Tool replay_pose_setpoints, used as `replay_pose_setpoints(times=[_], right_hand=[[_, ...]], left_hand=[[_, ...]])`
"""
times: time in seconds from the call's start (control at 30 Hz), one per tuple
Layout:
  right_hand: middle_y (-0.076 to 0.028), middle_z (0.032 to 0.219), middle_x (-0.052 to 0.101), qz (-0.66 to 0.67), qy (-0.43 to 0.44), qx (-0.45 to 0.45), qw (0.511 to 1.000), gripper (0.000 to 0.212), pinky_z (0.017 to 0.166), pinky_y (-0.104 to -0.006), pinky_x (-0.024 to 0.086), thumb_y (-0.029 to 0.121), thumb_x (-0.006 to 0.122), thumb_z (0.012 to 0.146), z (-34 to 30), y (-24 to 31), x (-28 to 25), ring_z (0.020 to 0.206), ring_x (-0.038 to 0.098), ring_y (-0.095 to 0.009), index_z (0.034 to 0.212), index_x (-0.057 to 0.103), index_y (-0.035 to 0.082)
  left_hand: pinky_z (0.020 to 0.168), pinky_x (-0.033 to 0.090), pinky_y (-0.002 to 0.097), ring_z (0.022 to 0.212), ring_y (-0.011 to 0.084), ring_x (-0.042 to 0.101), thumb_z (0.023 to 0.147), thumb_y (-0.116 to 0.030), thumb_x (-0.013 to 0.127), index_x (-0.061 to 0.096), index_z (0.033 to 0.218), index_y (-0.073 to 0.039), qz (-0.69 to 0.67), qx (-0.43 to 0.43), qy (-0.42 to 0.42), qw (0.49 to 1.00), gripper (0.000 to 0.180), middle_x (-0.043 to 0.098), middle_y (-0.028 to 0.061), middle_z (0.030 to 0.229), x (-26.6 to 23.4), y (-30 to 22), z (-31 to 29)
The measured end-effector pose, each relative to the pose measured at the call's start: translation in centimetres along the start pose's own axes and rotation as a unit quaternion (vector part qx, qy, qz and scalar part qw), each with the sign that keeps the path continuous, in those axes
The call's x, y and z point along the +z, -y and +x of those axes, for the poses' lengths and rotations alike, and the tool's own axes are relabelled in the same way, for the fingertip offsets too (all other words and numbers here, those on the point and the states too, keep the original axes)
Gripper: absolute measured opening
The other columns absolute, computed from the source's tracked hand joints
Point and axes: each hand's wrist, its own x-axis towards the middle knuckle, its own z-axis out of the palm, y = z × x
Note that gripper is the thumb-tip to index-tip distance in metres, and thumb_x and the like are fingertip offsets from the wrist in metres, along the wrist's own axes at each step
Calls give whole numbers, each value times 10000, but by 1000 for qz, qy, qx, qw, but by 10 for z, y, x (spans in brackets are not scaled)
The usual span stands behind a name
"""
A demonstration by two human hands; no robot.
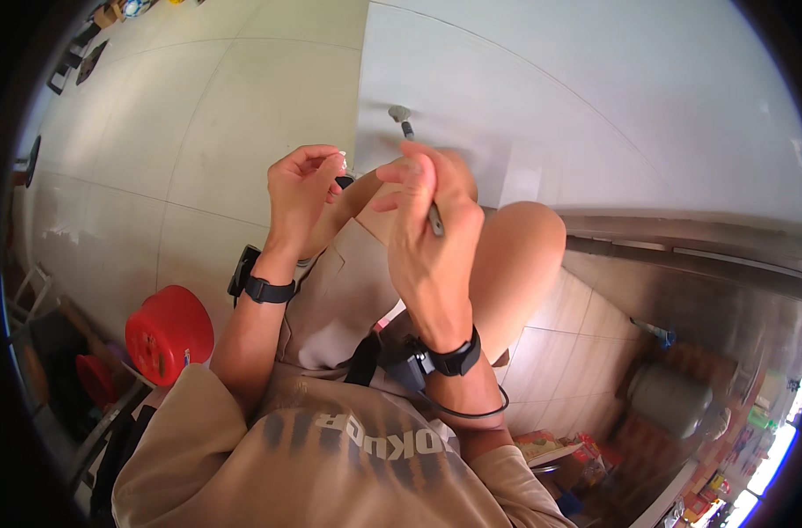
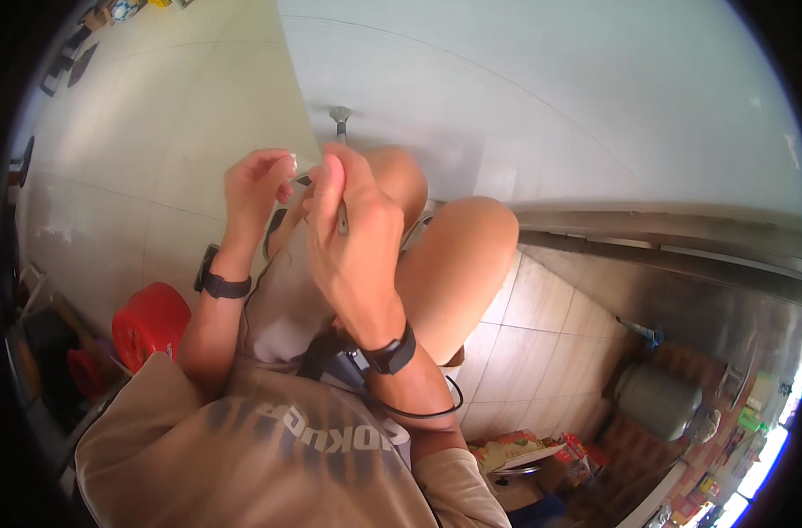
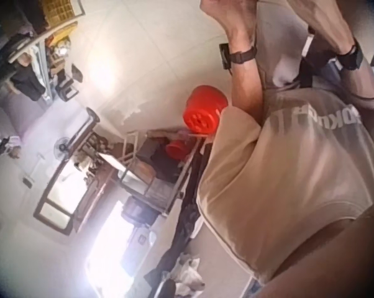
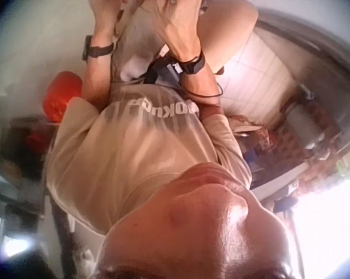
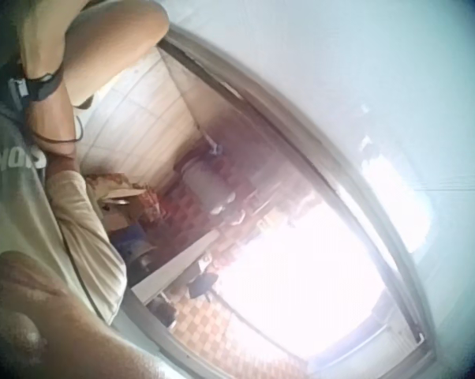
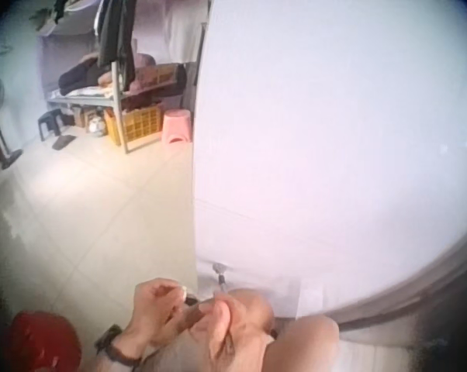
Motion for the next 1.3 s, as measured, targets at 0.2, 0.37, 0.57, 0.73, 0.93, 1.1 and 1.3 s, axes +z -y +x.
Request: replay_pose_setpoints(times=[0.2,0.37,0.57,0.73,0.93,1.1,1.3], right_hand=[[-149,917,728,39,-50,6,998,389,602,-268,500,245,427,1100,-4,6,1,708,721,-187,1154,628,-83],[-152,934,739,16,-74,12,997,410,561,-234,454,274,415,1099,-8,-1,-4,686,721,-179,1147,638,-67],[-142,839,712,27,-103,84,991,340,606,-273,526,170,422,1085,1,17,-20,650,681,-169,1073,643,-88],[-142,832,708,34,-144,64,987,368,582,-285,507,205,424,1087,-16,26,-30,624,662,-167,1078,649,-86],[-128,786,730,35,-201,85,975,447,552,-264,426,300,386,1066,-4,18,-44,606,655,-142,1043,674,-41],[-158,792,719,1,-202,119,972,435,561,-272,443,266,396,1056,-2,11,-49,609,657,-167,1028,665,-75],[-155,770,693,82,-319,124,936,417,599,-312,477,285,396,1058,-5,11,-62,607,651,-202,1025,638,-54]], left_hand=[[518,471,218,592,74,600,904,-113,725,722,1005,5,1,-29,-7,1000,155,706,52,819,0,-3,-1],[521,469,218,594,74,598,903,-114,728,721,998,2,-6,-17,-15,1000,150,698,44,810,-4,-1,-2],[525,469,221,596,77,593,907,-106,724,720,993,-1,-41,-2,15,999,136,695,43,810,3,-11,-5],[536,469,224,617,83,600,910,-122,725,725,989,-9,-30,36,43,998,138,700,42,824,13,-27,-4],[545,466,226,634,84,607,911,-119,726,731,983,-17,-21,99,55,993,125,705,36,835,48,-61,13],[539,466,224,627,84,606,906,-111,730,731,982,-13,-39,114,67,990,124,703,39,825,65,-54,19],[511,476,222,586,77,607,903,-99,727,739,966,-6,-45,117,36,991,113,705,35,787,66,-38,17]])
